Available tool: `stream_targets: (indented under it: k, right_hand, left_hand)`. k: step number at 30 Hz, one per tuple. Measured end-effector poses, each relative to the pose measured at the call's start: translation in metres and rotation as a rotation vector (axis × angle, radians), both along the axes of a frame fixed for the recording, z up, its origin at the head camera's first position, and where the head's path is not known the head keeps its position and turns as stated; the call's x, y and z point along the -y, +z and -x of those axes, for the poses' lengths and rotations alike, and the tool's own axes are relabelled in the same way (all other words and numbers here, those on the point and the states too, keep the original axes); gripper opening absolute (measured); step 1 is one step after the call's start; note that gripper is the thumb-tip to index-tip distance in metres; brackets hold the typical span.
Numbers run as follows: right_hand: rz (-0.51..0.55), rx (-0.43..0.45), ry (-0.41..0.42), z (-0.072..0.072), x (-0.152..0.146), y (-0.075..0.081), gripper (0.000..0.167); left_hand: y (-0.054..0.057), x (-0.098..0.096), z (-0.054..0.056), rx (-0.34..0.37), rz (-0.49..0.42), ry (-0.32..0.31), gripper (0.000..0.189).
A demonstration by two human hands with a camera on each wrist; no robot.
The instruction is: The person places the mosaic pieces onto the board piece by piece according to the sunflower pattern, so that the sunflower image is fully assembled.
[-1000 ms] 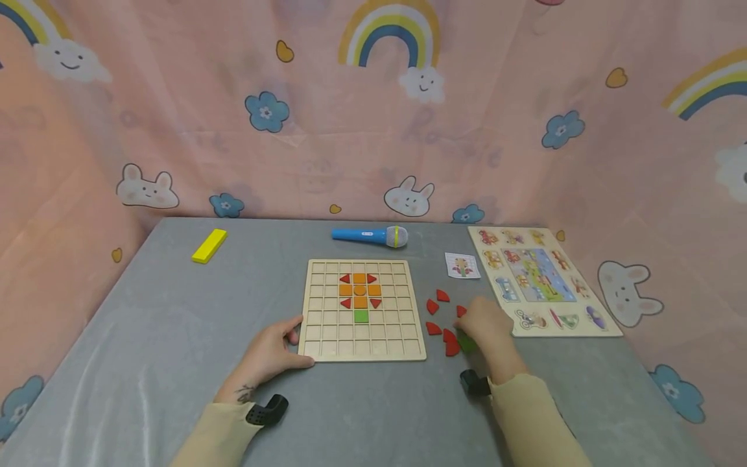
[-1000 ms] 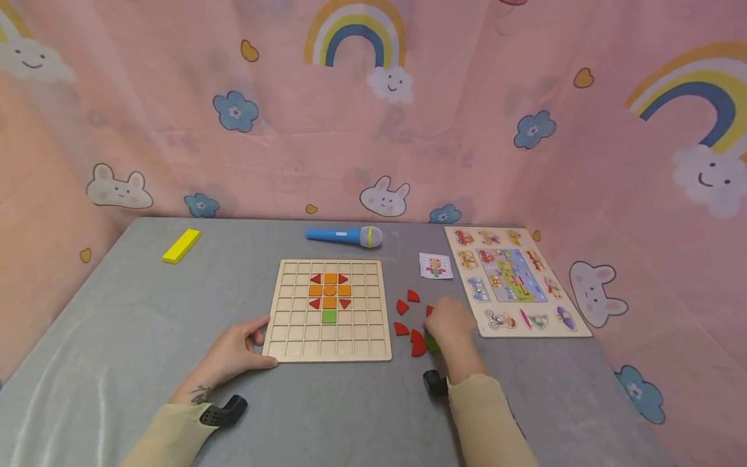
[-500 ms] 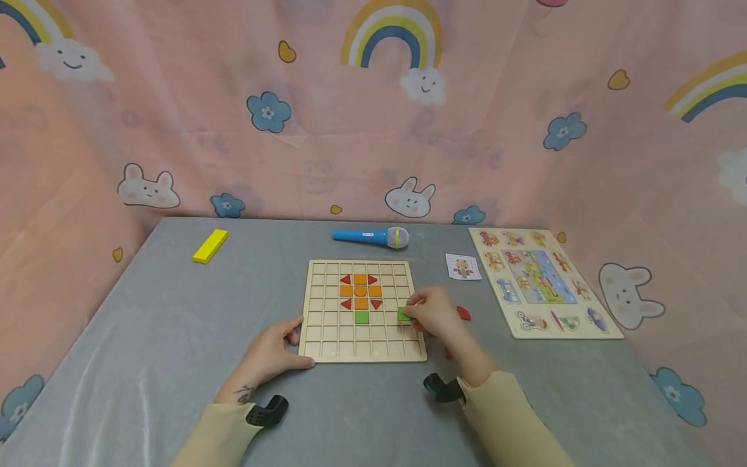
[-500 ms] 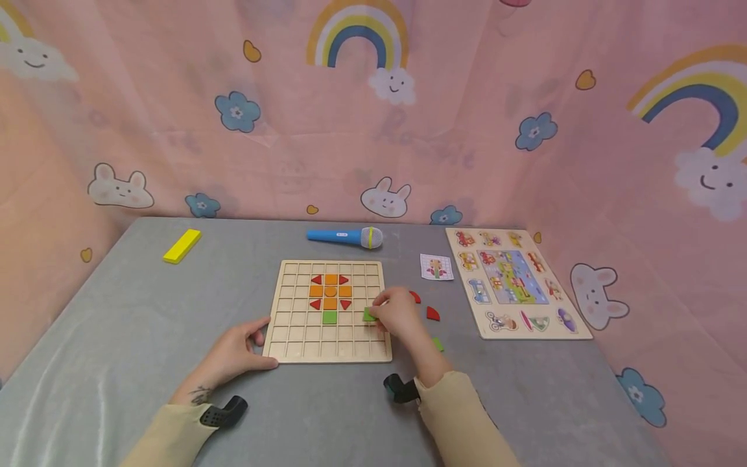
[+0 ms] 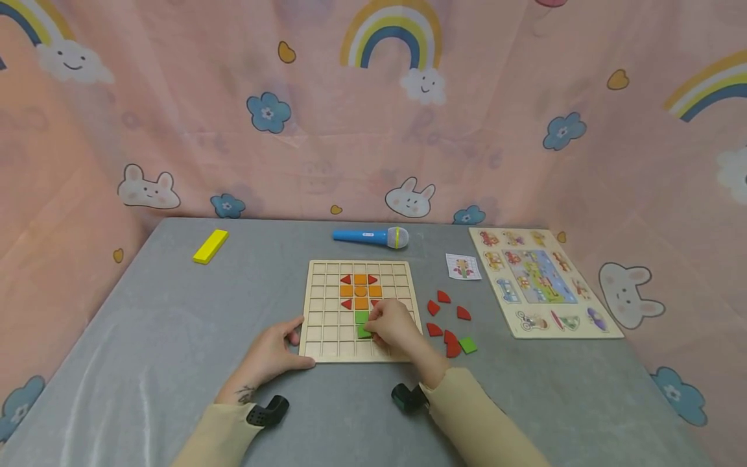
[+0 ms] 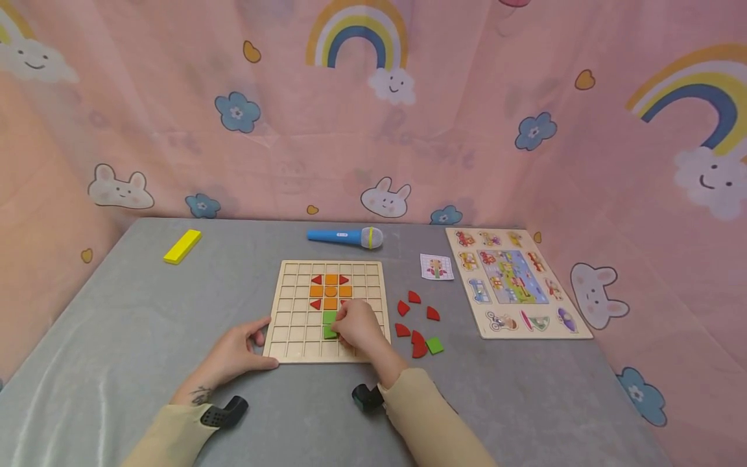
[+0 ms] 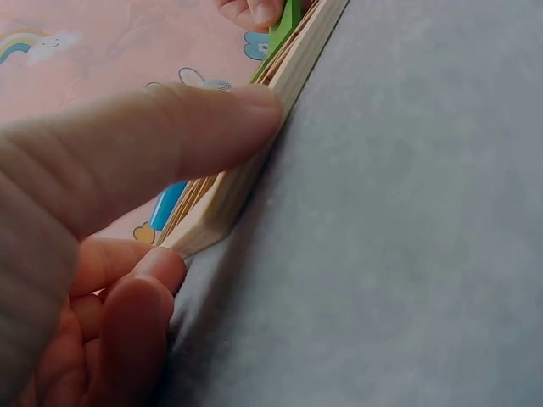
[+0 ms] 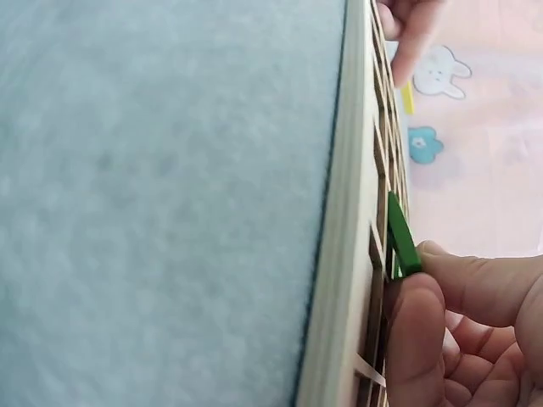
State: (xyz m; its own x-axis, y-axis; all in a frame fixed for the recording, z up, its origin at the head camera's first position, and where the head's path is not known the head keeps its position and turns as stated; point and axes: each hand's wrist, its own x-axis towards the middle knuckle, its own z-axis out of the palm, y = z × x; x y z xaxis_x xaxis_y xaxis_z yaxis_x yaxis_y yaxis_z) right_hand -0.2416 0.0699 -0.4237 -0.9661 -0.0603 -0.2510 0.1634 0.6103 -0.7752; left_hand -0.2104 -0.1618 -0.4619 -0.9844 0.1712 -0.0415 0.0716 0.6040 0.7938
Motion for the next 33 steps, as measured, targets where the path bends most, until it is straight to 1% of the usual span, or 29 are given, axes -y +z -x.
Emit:
stream_targets:
  k: [4, 5, 8, 11, 14, 16, 17, 20, 24, 27, 28, 31, 33]
  right_hand:
    - [-0.041, -0.017, 0.008, -0.001, 0.001, 0.001, 0.015]
    - [-0.068, -0.035, 0.019, -0.001, -0.001, 0.003, 0.015]
    - [-0.125, -0.067, 0.015, 0.001, -0.012, 0.012, 0.012]
    - [-0.212, -0.087, -0.02, 0.003, -0.035, 0.024, 0.009]
    - [-0.299, -0.073, -0.067, 0.002, -0.066, 0.033, 0.011]
    - [-0.357, -0.058, -0.086, -0.002, -0.087, 0.035, 0.012]
    - [-0.375, -0.042, -0.092, -0.005, -0.096, 0.035, 0.012]
    - [-0.484, -0.015, -0.093, -0.014, -0.121, 0.032, 0.012]
    - [-0.58, 0.026, -0.042, -0.025, -0.137, 0.022, 0.011]
    - [-0.587, 0.049, -0.006, -0.03, -0.141, 0.016, 0.013]
    - [-0.607, 0.058, -0.004, -0.031, -0.141, 0.015, 0.012]
    - [-0.616, 0.05, -0.01, -0.032, -0.141, 0.014, 0.012]
    - [-0.574, 0.043, -0.038, -0.032, -0.14, 0.014, 0.009]
  left_hand:
    - [0.0, 0.0, 0.0, 0.002, 0.0, 0.001, 0.089]
    - [0.0, 0.0, 0.0, 0.003, 0.001, 0.003, 0.089]
    - [-0.001, -0.001, 0.0, 0.005, 0.006, 0.008, 0.09]
    - [-0.001, -0.001, 0.001, 0.006, 0.009, 0.012, 0.09]
    - [0.0, -0.001, 0.001, 0.012, 0.007, 0.011, 0.091]
    - [0.0, 0.0, 0.001, 0.015, 0.007, 0.01, 0.09]
    - [0.0, 0.0, 0.001, 0.017, 0.008, 0.01, 0.09]
    - [0.001, 0.001, 0.001, 0.014, 0.007, 0.009, 0.09]
    - [0.001, 0.001, 0.001, 0.007, 0.009, 0.004, 0.09]
    - [0.0, 0.002, 0.001, 0.004, 0.009, -0.003, 0.09]
    - [0.0, 0.002, 0.001, 0.004, 0.008, -0.005, 0.09]
    - [-0.001, 0.001, 0.001, 0.003, 0.004, -0.009, 0.09]
    - [-0.001, 0.0, 0.0, 0.006, 0.006, -0.008, 0.09]
